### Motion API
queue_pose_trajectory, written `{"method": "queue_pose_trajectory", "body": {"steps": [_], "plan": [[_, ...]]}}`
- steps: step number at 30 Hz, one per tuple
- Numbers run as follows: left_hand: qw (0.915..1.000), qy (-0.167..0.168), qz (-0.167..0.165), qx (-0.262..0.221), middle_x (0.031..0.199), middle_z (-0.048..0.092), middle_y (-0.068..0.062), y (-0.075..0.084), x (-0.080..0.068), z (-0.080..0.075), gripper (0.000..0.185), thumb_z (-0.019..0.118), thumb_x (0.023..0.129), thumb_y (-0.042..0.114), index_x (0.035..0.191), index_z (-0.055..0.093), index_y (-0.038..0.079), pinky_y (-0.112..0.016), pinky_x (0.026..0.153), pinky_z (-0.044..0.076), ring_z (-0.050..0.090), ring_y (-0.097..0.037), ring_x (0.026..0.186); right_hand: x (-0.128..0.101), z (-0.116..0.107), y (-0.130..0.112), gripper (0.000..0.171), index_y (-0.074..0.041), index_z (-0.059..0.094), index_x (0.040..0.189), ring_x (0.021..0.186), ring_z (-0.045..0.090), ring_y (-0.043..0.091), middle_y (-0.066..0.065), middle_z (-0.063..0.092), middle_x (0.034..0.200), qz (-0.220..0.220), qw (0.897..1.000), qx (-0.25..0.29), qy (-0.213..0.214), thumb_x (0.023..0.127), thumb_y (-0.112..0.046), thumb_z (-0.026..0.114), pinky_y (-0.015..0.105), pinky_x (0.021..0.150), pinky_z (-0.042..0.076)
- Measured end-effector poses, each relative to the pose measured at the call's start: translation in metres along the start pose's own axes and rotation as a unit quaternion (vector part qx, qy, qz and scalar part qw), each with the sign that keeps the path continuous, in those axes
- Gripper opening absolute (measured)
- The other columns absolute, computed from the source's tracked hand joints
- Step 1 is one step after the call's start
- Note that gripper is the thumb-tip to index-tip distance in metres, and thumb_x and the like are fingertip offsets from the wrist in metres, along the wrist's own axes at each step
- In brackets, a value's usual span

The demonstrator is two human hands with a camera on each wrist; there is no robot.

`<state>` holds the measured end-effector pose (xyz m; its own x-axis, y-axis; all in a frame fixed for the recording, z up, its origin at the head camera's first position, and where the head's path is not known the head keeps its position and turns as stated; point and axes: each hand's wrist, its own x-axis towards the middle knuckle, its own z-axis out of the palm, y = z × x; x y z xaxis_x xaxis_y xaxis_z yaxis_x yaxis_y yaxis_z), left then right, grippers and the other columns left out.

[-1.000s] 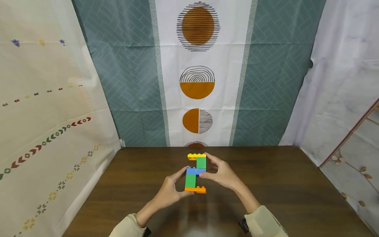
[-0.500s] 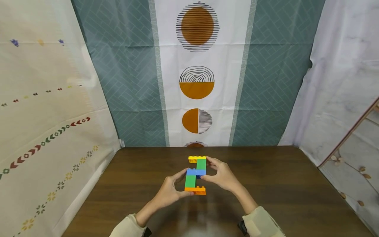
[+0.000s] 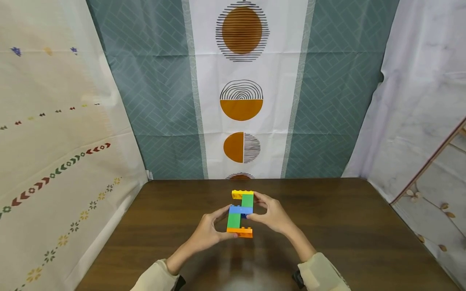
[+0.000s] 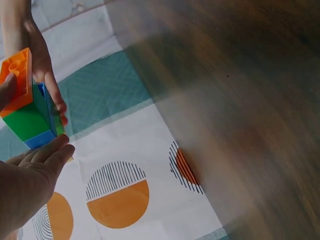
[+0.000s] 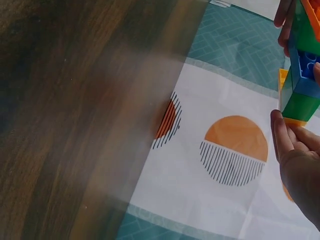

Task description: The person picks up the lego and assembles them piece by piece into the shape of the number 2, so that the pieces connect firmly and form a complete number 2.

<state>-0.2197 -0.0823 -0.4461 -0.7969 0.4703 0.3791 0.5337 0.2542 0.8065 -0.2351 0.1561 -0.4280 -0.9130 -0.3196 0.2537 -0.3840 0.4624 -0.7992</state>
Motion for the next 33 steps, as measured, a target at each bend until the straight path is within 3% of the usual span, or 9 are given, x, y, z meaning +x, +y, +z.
{"method": "queue_pose_trajectory", "body": {"steps": [8, 12, 18, 28, 33], "plan": [[0.9996, -0.016, -0.01, 0.023, 0.143, 0.052, -0.02, -0.002, 0.002, 0.006, 0.083, 0.084, 0.076, 0.016, 0.144, 0.04, -0.004, -0.047, 0.106, 0.044, 0.053, -0.034, 0.13, 0.005, -0.001, 0.011, 0.08, 0.009, 0.037, 0.144, 0.129, 0.047, 0.05, 0.033, 0.041, 0.147, 0.033, 0.999, 0.016, -0.025, 0.083, -0.023, 0.078, 0.052, 0.104, 0.045], [0.996, -0.027, -0.049, 0.07, 0.137, 0.057, -0.022, -0.007, 0.001, 0.013, 0.08, 0.084, 0.075, 0.018, 0.14, 0.043, -0.007, -0.055, 0.106, 0.042, 0.055, -0.038, 0.126, 0.005, 0.005, 0.02, 0.082, 0.009, 0.034, 0.145, 0.133, 0.039, 0.055, 0.033, 0.035, 0.15, 0.052, 0.997, 0.017, -0.055, 0.084, -0.025, 0.076, 0.057, 0.105, 0.042], [0.9826, -0.056, -0.118, 0.132, 0.133, 0.058, -0.024, -0.023, -0.008, 0.023, 0.078, 0.087, 0.072, 0.024, 0.132, 0.046, -0.005, -0.053, 0.099, 0.048, 0.054, -0.043, 0.12, 0.001, 0.02, 0.031, 0.082, 0.01, 0.034, 0.145, 0.135, 0.035, 0.056, 0.033, 0.035, 0.15, 0.087, 0.992, -0.011, -0.093, 0.084, -0.025, 0.077, 0.066, 0.104, 0.037], [0.9574, -0.12, -0.137, 0.224, 0.116, 0.067, -0.019, -0.042, -0.021, 0.039, 0.08, 0.091, 0.065, 0.033, 0.124, 0.049, 0.0, -0.034, 0.083, 0.057, 0.068, -0.021, 0.096, -0.013, 0.044, 0.046, 0.082, 0.007, 0.042, 0.142, 0.135, 0.031, 0.059, 0.04, 0.025, 0.151, 0.141, 0.983, -0.062, -0.101, 0.077, -0.02, 0.083, 0.072, 0.102, 0.033], [0.955, -0.125, -0.139, 0.23, 0.111, 0.068, -0.019, -0.046, -0.025, 0.042, 0.079, 0.091, 0.065, 0.033, 0.122, 0.049, 0.001, -0.031, 0.077, 0.056, 0.066, -0.018, 0.09, -0.017, 0.052, 0.05, 0.079, 0.005, 0.045, 0.141, 0.134, 0.032, 0.06, 0.04, 0.021, 0.152, 0.155, 0.981, -0.075, -0.088, 0.075, -0.017, 0.084, 0.071, 0.102, 0.034]]}}
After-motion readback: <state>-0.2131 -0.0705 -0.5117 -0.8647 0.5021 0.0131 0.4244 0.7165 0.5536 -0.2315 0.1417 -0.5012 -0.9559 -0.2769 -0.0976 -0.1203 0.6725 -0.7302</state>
